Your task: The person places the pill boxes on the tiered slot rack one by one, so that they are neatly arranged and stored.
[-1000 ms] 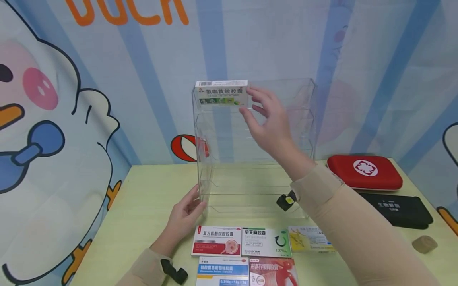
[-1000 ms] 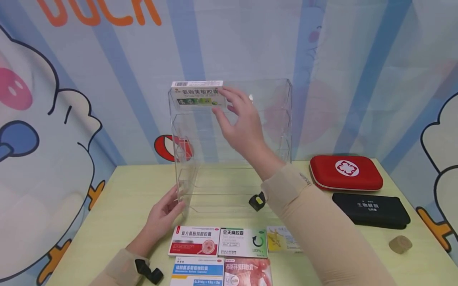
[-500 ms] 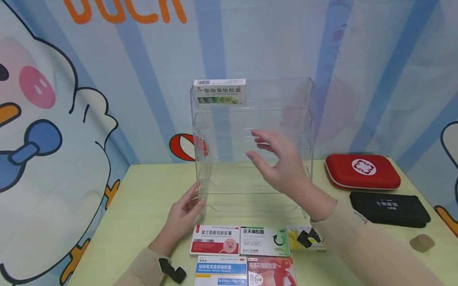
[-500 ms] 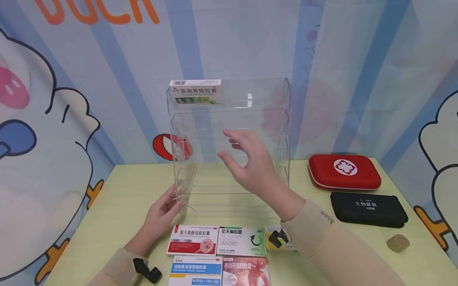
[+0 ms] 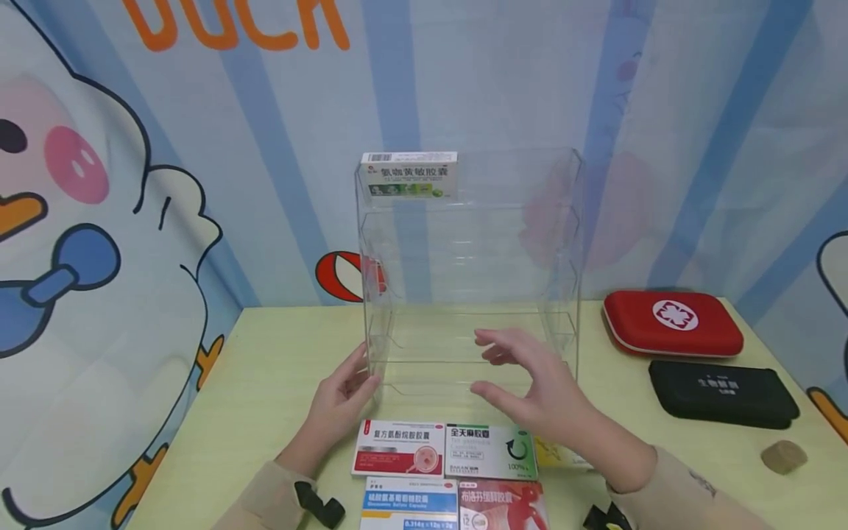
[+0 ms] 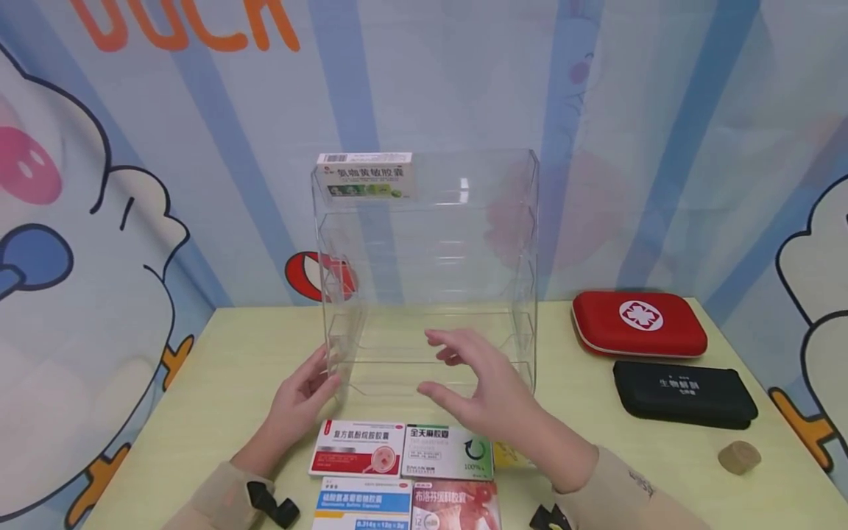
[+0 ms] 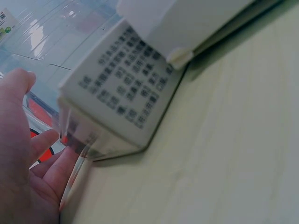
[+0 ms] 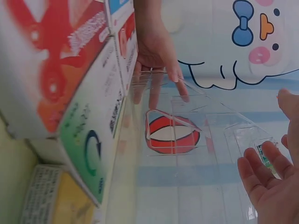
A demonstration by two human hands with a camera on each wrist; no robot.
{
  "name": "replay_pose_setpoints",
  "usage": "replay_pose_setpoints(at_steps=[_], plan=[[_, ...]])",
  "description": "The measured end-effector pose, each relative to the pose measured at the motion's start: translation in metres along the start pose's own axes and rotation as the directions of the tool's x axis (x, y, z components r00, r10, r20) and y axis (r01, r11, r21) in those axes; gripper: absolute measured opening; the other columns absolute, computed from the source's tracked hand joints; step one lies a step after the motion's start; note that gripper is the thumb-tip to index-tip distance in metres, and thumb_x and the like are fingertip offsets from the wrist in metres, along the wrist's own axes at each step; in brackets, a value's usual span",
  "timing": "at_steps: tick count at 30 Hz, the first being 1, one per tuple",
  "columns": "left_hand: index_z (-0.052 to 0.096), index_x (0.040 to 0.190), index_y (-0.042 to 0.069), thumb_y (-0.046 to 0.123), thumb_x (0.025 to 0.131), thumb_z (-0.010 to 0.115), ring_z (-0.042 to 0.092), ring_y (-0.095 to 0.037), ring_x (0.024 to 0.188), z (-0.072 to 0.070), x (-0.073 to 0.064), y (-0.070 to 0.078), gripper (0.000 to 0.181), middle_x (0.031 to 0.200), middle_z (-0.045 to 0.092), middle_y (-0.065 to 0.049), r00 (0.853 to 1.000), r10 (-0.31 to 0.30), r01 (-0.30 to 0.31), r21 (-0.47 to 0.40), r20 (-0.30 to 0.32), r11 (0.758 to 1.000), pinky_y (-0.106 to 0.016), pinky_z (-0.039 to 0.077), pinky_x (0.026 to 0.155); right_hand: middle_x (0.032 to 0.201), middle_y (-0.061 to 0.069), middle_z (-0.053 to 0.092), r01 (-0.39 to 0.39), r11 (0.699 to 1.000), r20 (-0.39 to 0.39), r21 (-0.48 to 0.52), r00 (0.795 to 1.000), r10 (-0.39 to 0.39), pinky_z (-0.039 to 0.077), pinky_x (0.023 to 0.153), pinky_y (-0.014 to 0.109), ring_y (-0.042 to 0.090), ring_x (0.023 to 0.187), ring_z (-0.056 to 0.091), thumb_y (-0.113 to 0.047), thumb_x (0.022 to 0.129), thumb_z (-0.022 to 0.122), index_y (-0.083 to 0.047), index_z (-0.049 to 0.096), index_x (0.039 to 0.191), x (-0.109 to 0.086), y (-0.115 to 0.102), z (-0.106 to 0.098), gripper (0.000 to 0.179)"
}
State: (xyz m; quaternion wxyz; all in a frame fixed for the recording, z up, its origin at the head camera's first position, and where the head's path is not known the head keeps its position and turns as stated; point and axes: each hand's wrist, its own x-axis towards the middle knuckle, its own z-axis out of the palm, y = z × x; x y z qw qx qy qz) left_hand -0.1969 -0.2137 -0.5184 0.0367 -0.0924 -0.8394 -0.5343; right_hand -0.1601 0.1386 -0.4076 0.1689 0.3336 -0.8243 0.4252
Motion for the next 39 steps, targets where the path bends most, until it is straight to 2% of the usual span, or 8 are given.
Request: replay_pose_setpoints(at_steps=[6,12,15,22,29,32,35,39], plan=[[0.040,0.172,0.029,0.028,0.109,0.072,0.068,-0.037,0.142,0.001,-0.001,0.000,0.071,0.159,0.064,-0.013,1.000,0.016,-0.016,0.007,0.006,1.000,-0.050,0.058,0.116,0.138,-0.002,0.071,-0.052,0.998,0.134,-0.039,0.989,0.056,0.067,0.094,0.033,0.004,0.105,0.070,-0.026,0.088,0.095,-0.020,0.060,0.154,-0.034,0.006,-0.002,0.075],[0.038,0.173,0.031,0.031,0.109,0.071,0.068,-0.036,0.141,-0.003,-0.001,-0.003,0.071,0.160,0.064,-0.011,1.000,0.027,-0.027,0.034,0.010,0.999,-0.050,0.058,0.116,0.138,-0.002,0.070,-0.145,0.989,0.258,-0.031,0.955,0.148,0.066,0.091,0.029,0.011,0.105,0.069,-0.042,0.088,0.094,-0.027,0.058,0.155,-0.059,0.011,-0.002,0.077],[0.038,0.173,0.031,0.030,0.110,0.070,0.069,-0.035,0.140,-0.004,0.000,-0.003,0.070,0.159,0.065,-0.011,0.999,0.035,-0.035,0.048,0.009,0.998,-0.048,0.060,0.115,0.137,-0.004,0.069,-0.223,0.975,0.324,-0.020,0.921,0.217,0.064,0.091,0.026,0.011,0.106,0.066,-0.046,0.089,0.091,-0.032,0.057,0.155,-0.067,0.013,-0.001,0.076],[0.039,0.172,0.035,0.030,0.110,0.070,0.069,-0.035,0.141,-0.002,0.000,0.001,0.069,0.158,0.065,-0.010,1.000,0.016,-0.016,0.040,0.015,0.999,-0.051,0.058,0.117,0.130,-0.015,0.064,-0.337,0.941,0.444,-0.026,0.840,0.313,0.061,0.090,0.021,0.008,0.109,0.059,-0.052,0.087,0.092,-0.033,0.057,0.155,-0.080,0.011,0.003,0.079],[0.039,0.172,0.034,0.029,0.110,0.070,0.068,-0.036,0.142,-0.001,0.000,0.001,0.069,0.158,0.066,-0.010,1.000,0.015,-0.016,0.042,0.010,0.999,-0.050,0.058,0.117,0.137,-0.019,0.060,-0.507,0.861,0.580,-0.042,0.690,0.434,0.062,0.093,0.018,0.009,0.123,0.059,-0.061,0.080,0.093,-0.043,0.058,0.147,-0.086,0.010,0.002,0.077],[0.039,0.172,0.036,0.030,0.110,0.069,0.068,-0.034,0.142,-0.001,0.000,0.001,0.069,0.158,0.065,-0.009,1.000,0.005,-0.005,0.038,0.008,0.999,-0.050,0.058,0.117,0.135,-0.019,0.061,-0.556,0.829,0.616,-0.059,0.633,0.469,0.063,0.087,0.018,0.011,0.124,0.058,-0.061,0.077,0.095,-0.044,0.061,0.142,-0.084,0.011,0.000,0.076],[0.039,0.171,0.038,0.031,0.110,0.070,0.068,-0.034,0.143,-0.001,0.000,0.000,0.069,0.159,0.065,-0.008,1.000,-0.002,0.001,0.032,0.009,0.999,-0.050,0.058,0.117,0.130,-0.018,0.061,-0.565,0.820,0.630,-0.088,0.606,0.485,0.064,0.081,0.019,0.012,0.123,0.058,-0.061,0.074,0.097,-0.044,0.063,0.137,-0.083,0.012,-0.001,0.074],[0.039,0.171,0.038,0.031,0.110,0.070,0.068,-0.034,0.143,-0.001,0.000,-0.001,0.070,0.159,0.065,-0.008,1.000,0.010,-0.010,0.026,0.009,1.000,-0.050,0.058,0.117,0.127,-0.020,0.061,-0.519,0.843,0.631,-0.140,0.609,0.480,0.063,0.080,0.018,0.009,0.120,0.057,-0.062,0.071,0.098,-0.046,0.064,0.130,-0.083,0.012,-0.003,0.069]])
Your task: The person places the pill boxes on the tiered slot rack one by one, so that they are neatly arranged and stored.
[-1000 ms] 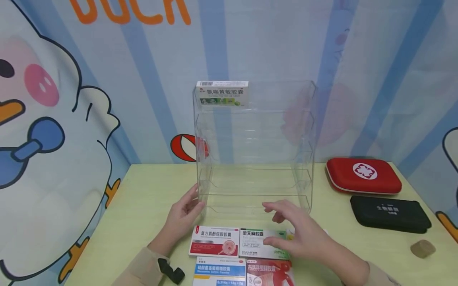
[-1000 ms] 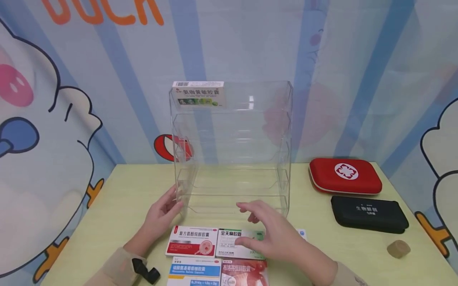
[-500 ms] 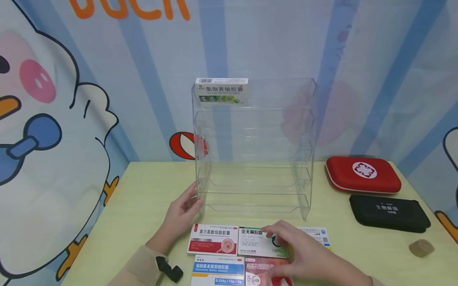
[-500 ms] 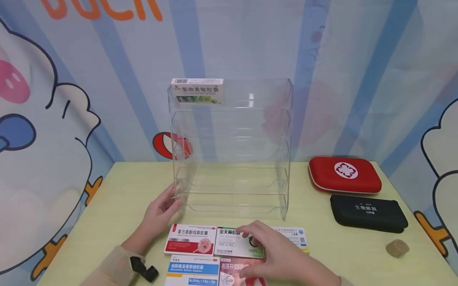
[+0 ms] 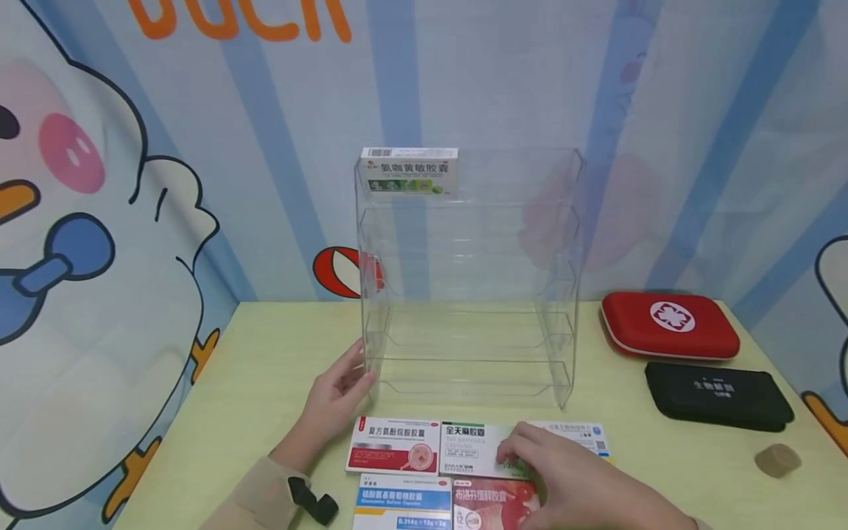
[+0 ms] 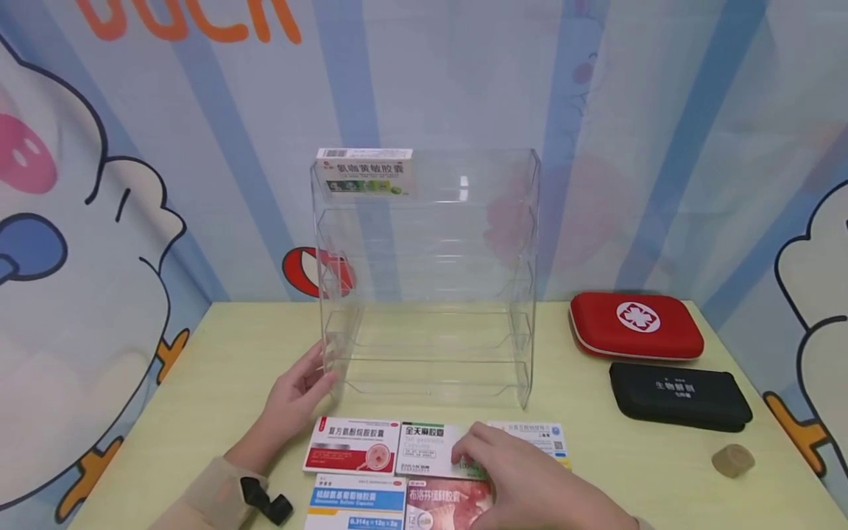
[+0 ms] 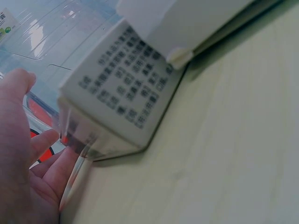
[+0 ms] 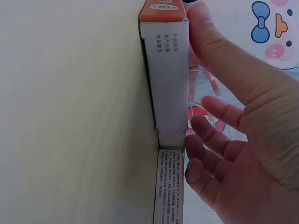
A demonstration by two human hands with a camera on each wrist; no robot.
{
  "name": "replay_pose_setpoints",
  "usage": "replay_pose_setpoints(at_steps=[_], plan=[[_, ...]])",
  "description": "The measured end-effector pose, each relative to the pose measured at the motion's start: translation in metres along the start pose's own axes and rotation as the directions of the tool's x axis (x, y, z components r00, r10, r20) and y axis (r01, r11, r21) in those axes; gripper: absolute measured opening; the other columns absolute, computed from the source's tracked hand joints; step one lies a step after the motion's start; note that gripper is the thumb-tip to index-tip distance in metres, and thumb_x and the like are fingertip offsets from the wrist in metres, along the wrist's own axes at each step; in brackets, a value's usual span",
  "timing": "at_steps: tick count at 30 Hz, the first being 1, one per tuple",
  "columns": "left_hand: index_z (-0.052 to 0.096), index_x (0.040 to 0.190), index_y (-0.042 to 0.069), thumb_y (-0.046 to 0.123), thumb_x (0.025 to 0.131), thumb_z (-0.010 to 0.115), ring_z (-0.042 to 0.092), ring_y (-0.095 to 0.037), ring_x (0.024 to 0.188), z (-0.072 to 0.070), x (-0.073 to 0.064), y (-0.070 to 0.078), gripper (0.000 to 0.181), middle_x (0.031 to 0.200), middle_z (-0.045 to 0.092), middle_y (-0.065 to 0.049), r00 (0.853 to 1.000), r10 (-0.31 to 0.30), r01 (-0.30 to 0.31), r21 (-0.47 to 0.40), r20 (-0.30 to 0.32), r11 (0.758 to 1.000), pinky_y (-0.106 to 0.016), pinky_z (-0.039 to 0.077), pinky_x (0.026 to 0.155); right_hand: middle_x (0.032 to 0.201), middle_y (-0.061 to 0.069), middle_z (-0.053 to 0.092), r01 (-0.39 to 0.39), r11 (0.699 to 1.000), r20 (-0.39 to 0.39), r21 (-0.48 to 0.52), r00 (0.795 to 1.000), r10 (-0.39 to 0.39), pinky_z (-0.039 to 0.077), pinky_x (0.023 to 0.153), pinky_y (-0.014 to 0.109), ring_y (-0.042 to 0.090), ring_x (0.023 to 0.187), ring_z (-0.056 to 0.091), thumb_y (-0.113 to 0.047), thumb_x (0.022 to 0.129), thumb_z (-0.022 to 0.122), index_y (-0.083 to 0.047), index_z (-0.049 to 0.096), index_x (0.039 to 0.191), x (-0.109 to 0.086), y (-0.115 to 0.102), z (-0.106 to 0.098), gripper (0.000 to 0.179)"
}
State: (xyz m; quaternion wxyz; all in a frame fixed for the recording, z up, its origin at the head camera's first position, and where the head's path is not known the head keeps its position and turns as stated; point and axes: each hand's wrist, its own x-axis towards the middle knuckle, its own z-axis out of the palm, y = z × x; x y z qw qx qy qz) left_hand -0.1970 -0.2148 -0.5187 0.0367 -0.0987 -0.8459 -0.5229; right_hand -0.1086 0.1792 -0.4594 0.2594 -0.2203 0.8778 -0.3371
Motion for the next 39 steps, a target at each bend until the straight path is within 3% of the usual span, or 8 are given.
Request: replay_pose_setpoints(at_steps=[7,14,20,28,39], plan=[[0.039,0.171,0.039,0.031,0.110,0.070,0.068,-0.033,0.142,0.000,0.000,-0.001,0.070,0.160,0.064,-0.008,1.000,0.007,-0.007,-0.002,0.000,1.000,-0.050,0.058,0.117,0.114,-0.023,0.063,-0.014,0.994,-0.006,-0.113,1.000,0.014,0.060,0.078,0.018,0.002,0.107,0.058,-0.067,0.070,0.097,-0.043,0.067,0.119,-0.003,-0.004,0.000,0.062],[0.039,0.172,0.035,0.029,0.110,0.070,0.069,-0.034,0.141,0.000,0.000,-0.001,0.070,0.160,0.064,-0.010,1.000,0.020,-0.020,-0.003,-0.001,1.000,-0.050,0.058,0.116,0.105,-0.020,0.063,-0.057,0.991,0.017,-0.122,0.998,0.060,0.059,0.073,0.020,0.003,0.094,0.059,-0.060,0.073,0.098,-0.037,0.072,0.119,-0.007,-0.010,-0.001,0.057],[0.040,0.171,0.036,0.029,0.109,0.071,0.069,-0.034,0.141,0.000,-0.001,0.000,0.069,0.160,0.064,-0.010,1.000,0.013,-0.013,-0.005,-0.003,1.000,-0.051,0.057,0.116,0.105,-0.018,0.062,-0.046,0.992,0.024,-0.121,0.999,0.049,0.058,0.071,0.019,0.002,0.092,0.059,-0.056,0.076,0.098,-0.034,0.073,0.118,-0.009,-0.013,0.000,0.054],[0.040,0.172,0.034,0.029,0.109,0.071,0.069,-0.035,0.141,0.001,0.000,-0.002,0.070,0.160,0.064,-0.011,1.000,0.010,-0.010,-0.008,-0.002,1.000,-0.050,0.057,0.117,0.106,-0.020,0.060,0.004,0.990,0.006,-0.144,1.000,-0.004,0.056,0.072,0.017,-0.001,0.095,0.057,-0.065,0.077,0.094,-0.036,0.070,0.117,-0.012,-0.016,0.000,0.055],[0.041,0.171,0.033,0.028,0.109,0.071,0.069,-0.035,0.141,0.001,0.001,-0.003,0.069,0.159,0.065,-0.012,1.000,0.017,-0.017,0.002,-0.008,1.000,-0.048,0.059,0.116,0.105,-0.022,0.064,-0.053,0.986,0.012,-0.157,0.998,0.055,0.062,0.079,0.023,0.003,0.096,0.059,-0.065,0.070,0.097,-0.039,0.073,0.124,-0.012,-0.016,-0.004,0.064]])
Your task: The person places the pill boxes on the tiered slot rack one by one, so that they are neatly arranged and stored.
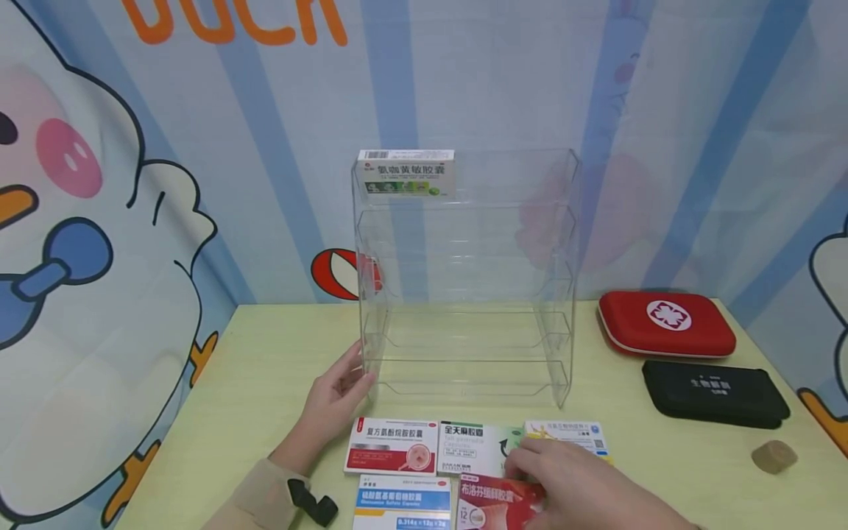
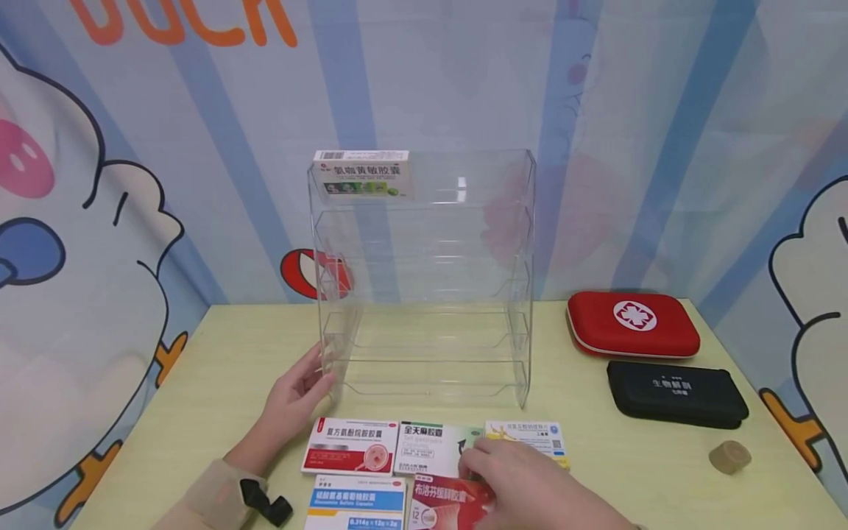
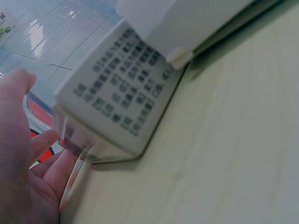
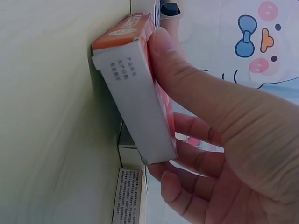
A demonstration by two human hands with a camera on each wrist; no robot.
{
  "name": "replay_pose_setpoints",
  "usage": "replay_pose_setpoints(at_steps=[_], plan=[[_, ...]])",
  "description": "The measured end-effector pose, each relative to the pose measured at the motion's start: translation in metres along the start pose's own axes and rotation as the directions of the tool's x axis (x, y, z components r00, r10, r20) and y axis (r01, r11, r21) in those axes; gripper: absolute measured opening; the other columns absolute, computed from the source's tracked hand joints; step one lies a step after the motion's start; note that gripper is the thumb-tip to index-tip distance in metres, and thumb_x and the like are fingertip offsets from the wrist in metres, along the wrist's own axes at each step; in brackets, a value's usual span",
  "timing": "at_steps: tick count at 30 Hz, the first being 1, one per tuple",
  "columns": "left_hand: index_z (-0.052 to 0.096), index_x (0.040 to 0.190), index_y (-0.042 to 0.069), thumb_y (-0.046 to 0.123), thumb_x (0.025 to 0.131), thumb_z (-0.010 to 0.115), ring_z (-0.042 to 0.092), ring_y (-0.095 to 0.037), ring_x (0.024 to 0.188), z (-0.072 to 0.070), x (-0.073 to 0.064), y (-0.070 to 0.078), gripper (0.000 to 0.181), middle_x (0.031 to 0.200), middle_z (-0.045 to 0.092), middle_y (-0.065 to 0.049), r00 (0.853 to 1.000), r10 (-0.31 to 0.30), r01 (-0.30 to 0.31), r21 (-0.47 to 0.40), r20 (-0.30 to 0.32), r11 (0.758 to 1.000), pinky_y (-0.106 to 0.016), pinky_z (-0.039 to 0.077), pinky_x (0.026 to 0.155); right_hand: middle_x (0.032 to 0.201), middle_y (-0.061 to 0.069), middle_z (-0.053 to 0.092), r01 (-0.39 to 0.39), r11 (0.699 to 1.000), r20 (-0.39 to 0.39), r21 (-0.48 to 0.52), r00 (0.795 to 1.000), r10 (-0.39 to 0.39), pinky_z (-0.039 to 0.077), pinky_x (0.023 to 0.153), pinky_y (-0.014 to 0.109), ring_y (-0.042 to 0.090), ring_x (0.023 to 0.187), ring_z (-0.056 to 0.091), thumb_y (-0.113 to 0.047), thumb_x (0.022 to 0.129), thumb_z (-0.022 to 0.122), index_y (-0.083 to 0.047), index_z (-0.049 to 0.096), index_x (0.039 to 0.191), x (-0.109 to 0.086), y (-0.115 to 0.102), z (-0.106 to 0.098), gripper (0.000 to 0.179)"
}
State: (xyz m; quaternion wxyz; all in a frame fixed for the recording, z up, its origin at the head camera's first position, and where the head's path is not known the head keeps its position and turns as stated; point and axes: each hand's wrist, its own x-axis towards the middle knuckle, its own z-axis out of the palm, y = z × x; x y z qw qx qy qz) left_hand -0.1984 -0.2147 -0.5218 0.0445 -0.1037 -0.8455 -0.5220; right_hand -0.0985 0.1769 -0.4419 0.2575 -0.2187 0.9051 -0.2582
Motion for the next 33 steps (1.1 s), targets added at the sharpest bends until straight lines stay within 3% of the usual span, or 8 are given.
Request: replay_pose_setpoints(at_steps=[9,18,24,31,33], plan=[[0.040,0.172,0.034,0.028,0.110,0.070,0.067,-0.036,0.143,0.000,-0.001,0.002,0.070,0.160,0.063,-0.012,1.000,-0.009,0.009,-0.006,0.000,1.000,-0.050,0.057,0.117,0.109,-0.023,0.067,0.057,0.998,-0.016,-0.015,0.998,-0.057,0.060,0.076,0.019,0.002,0.100,0.058,-0.062,0.074,0.097,-0.039,0.074,0.125,0.001,0.002,0.000,0.061],[0.039,0.171,0.036,0.032,0.110,0.070,0.067,-0.035,0.144,0.001,-0.001,0.002,0.069,0.161,0.063,-0.010,1.000,-0.023,0.023,0.002,-0.003,1.000,-0.051,0.057,0.117,0.116,-0.019,0.068,0.104,0.982,-0.045,0.159,0.994,-0.098,0.064,0.077,0.020,0.004,0.104,0.062,-0.045,0.082,0.097,-0.042,0.074,0.120,0.001,0.008,-0.001,0.044],[0.039,0.171,0.038,0.032,0.110,0.070,0.066,-0.035,0.144,-0.001,-0.001,0.001,0.069,0.160,0.064,-0.010,1.000,-0.021,0.021,-0.003,-0.001,1.000,-0.051,0.057,0.117,0.115,-0.019,0.071,0.232,0.960,-0.131,0.159,0.968,-0.213,0.063,0.078,0.018,0.000,0.101,0.064,-0.044,0.092,0.089,-0.041,0.076,0.119,0.003,0.013,-0.008,0.030],[0.040,0.171,0.036,0.031,0.110,0.070,0.067,-0.036,0.144,-0.001,-0.001,0.001,0.069,0.160,0.064,-0.011,1.000,-0.011,0.011,-0.008,-0.002,1.000,-0.051,0.057,0.117,0.114,-0.016,0.072,0.255,0.957,-0.225,0.139,0.949,-0.220,0.064,0.081,0.019,0.001,0.100,0.065,-0.044,0.093,0.088,-0.041,0.077,0.118,0.000,0.010,-0.024,0.028],[0.040,0.171,0.037,0.032,0.110,0.070,0.067,-0.035,0.143,0.000,-0.001,0.001,0.069,0.160,0.064,-0.010,1.000,-0.012,0.012,-0.010,-0.002,1.000,-0.051,0.057,0.117,0.113,-0.015,0.073,0.284,0.953,-0.280,0.101,0.928,-0.246,0.064,0.080,0.020,0.002,0.097,0.065,-0.043,0.093,0.088,-0.040,0.077,0.118,-0.002,0.009,-0.030,0.027]])
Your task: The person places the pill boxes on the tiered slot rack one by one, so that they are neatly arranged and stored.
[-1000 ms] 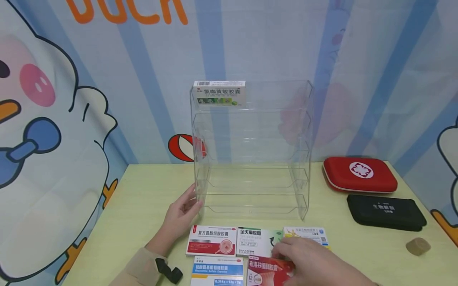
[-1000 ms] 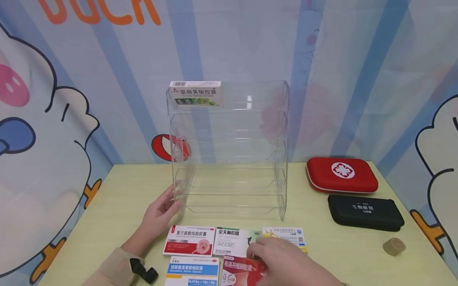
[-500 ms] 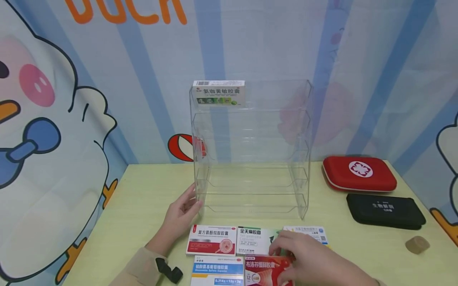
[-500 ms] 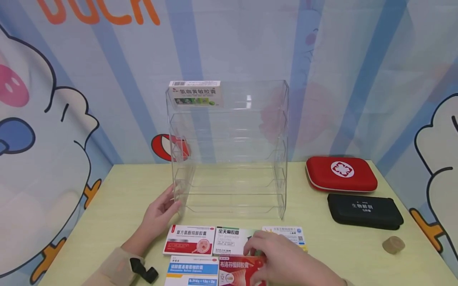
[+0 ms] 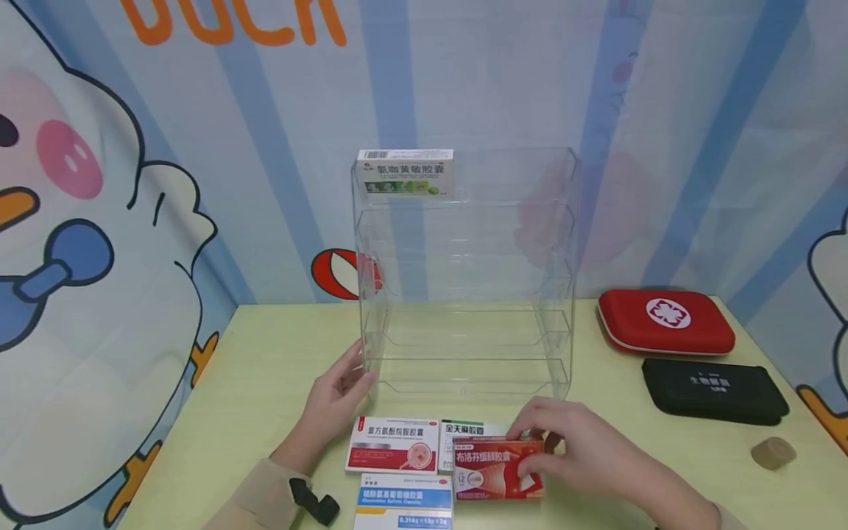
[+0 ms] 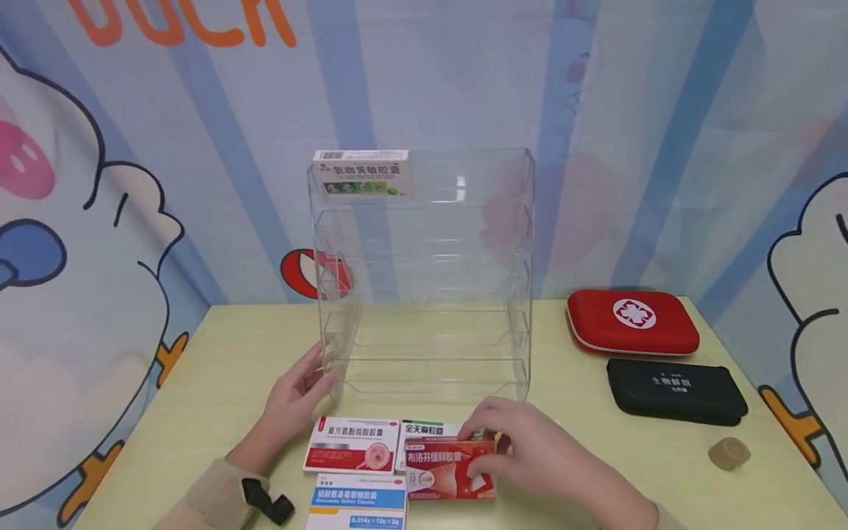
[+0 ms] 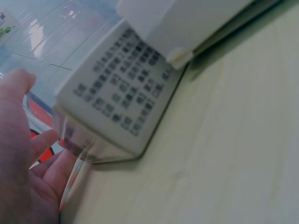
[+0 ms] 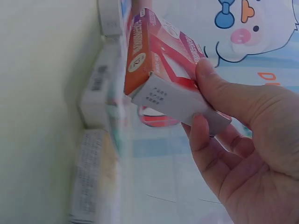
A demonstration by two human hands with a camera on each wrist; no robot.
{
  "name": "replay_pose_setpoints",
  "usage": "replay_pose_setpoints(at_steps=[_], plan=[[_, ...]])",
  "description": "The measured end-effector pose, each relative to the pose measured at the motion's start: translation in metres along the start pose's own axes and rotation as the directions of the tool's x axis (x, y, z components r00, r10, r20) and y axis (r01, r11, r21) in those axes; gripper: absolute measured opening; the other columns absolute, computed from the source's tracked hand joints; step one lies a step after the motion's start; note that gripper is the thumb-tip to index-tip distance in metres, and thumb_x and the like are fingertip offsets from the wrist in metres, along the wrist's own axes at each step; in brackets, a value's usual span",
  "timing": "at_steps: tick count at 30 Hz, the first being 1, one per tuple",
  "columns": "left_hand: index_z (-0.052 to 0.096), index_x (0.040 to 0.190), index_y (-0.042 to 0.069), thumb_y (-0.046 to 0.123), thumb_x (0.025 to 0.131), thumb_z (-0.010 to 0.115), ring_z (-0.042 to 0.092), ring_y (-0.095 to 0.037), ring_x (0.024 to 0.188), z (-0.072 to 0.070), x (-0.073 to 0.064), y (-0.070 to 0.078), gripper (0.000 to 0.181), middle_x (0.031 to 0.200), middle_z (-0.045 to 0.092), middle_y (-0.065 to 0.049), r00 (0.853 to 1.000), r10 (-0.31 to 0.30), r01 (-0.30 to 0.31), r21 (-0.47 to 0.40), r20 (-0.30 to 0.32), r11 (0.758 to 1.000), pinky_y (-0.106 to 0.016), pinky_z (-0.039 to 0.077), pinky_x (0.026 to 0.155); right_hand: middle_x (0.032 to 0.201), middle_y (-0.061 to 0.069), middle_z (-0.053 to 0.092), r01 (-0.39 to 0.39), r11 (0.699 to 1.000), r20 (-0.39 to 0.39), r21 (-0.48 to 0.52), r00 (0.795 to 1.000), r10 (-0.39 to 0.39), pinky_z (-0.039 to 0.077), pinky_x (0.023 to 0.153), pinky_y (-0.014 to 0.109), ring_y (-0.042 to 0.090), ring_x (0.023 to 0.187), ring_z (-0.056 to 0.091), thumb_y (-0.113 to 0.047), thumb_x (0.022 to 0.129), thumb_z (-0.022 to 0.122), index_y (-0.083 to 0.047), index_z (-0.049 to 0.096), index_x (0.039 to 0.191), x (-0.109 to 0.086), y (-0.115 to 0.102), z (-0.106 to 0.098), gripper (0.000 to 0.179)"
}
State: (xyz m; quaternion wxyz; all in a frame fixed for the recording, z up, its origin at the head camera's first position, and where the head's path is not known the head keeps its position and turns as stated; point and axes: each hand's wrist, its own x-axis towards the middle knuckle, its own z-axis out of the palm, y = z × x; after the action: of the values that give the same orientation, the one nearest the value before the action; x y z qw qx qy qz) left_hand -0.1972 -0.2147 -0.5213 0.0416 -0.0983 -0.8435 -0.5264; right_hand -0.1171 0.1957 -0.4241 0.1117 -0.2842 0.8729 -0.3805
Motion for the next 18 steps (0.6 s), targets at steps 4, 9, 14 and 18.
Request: replay_pose_setpoints(at_steps=[4,9,14,18], plan=[[0.040,0.170,0.039,0.031,0.109,0.071,0.067,-0.034,0.143,0.001,0.000,0.000,0.069,0.159,0.065,-0.009,1.000,0.001,-0.001,-0.006,0.003,1.000,-0.050,0.057,0.117,0.112,-0.014,0.073,0.098,0.990,-0.136,-0.101,0.984,-0.112,0.065,0.079,0.021,0.000,0.095,0.065,-0.032,0.091,0.091,-0.035,0.078,0.117,0.003,-0.008,-0.019,0.029],[0.040,0.171,0.039,0.031,0.110,0.070,0.067,-0.036,0.144,0.002,0.000,-0.001,0.069,0.159,0.065,-0.010,1.000,0.002,-0.002,-0.003,0.008,1.000,-0.051,0.057,0.117,0.113,-0.013,0.075,0.176,0.955,-0.282,-0.237,0.928,-0.241,0.065,0.078,0.021,0.000,0.092,0.067,-0.014,0.085,0.096,-0.030,0.079,0.116,0.016,-0.021,-0.049,0.039],[0.040,0.170,0.041,0.031,0.110,0.070,0.067,-0.035,0.144,0.000,-0.001,-0.001,0.068,0.159,0.065,-0.009,1.000,-0.007,0.007,0.014,0.002,1.000,-0.051,0.058,0.117,0.115,-0.007,0.079,0.226,0.919,-0.380,-0.323,0.858,-0.344,0.064,0.081,0.015,0.002,0.093,0.070,-0.007,0.082,0.096,-0.022,0.081,0.119,0.032,-0.032,-0.081,0.043],[0.039,0.171,0.039,0.030,0.110,0.070,0.067,-0.034,0.144,0.001,-0.001,0.002,0.069,0.160,0.064,-0.009,1.000,-0.006,0.006,0.022,0.003,1.000,-0.051,0.058,0.117,0.115,-0.003,0.079,0.248,0.887,-0.433,-0.390,0.801,-0.415,0.059,0.082,0.007,0.005,0.093,0.071,-0.004,0.082,0.095,-0.017,0.082,0.119,0.044,-0.040,-0.105,0.042]])
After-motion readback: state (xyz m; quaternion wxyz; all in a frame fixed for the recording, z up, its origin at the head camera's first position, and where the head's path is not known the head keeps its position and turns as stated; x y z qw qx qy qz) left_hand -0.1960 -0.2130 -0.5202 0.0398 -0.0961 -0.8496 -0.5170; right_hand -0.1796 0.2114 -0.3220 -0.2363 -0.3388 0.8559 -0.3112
